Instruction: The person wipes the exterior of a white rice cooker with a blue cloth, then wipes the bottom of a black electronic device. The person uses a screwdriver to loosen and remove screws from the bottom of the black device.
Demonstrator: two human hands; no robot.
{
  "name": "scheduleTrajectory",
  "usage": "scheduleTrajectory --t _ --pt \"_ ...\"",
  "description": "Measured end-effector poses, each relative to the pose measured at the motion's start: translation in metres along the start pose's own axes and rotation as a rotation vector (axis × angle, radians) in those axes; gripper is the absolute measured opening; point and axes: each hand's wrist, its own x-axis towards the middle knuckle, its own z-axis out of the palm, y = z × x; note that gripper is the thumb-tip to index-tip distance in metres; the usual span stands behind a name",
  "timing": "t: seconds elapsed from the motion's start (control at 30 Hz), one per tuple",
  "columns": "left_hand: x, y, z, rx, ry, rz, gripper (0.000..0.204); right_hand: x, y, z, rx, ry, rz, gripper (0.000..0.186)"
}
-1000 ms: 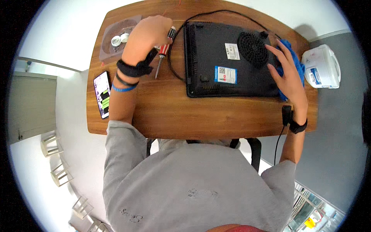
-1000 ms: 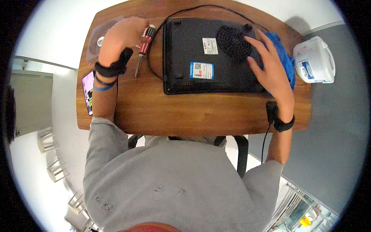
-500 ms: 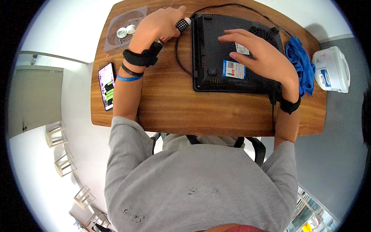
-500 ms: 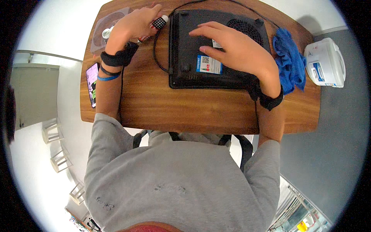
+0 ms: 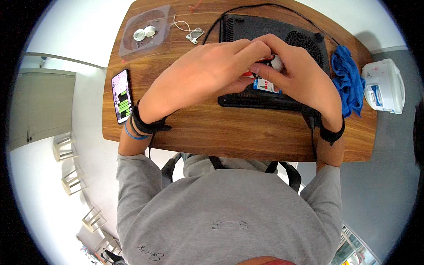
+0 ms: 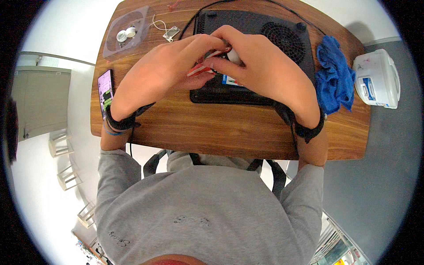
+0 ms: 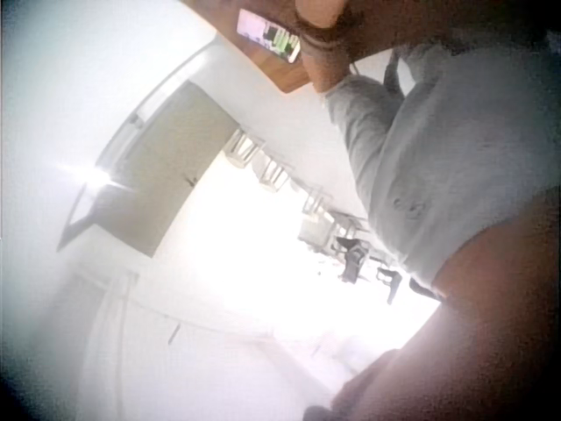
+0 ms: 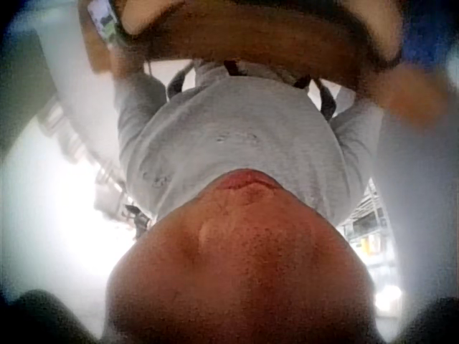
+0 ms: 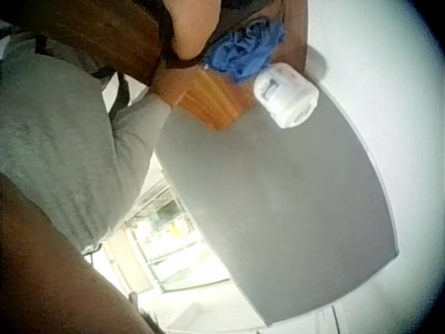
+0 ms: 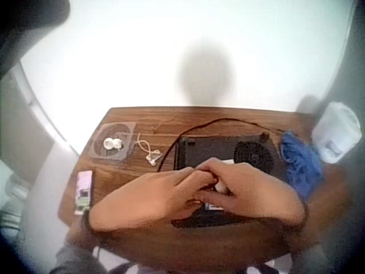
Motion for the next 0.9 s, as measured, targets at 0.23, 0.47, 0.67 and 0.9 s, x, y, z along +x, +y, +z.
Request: scheduleTrajectory --t 0.23,0.47,0.67,0.9 --pt "-0.016 -0.005 -0.033 -0.091 -0.281 -0.064 0.072 -0.023 -0.014 -0.024 -0.209 0.020 -0.241 0.037" --pt "-0.048 -0.014 -0.023 0.138 -0.608 -0.062 0.101 -0.024 -0.035 -0.015 -0.190 -0.057 -0.383 0.030" --pt "-0.043 -0.014 -0.026 0.211 -0.630 -0.038 0.099 -0.024 -0.066 -0.007 -0.340 -0.089 -0.409 0.029" --pt "-0.057 -0.013 -0.014 0.300 -0.480 -0.007 0.087 -0.020 -0.082 0.007 -0.400 -0.168 -0.372 0.026"
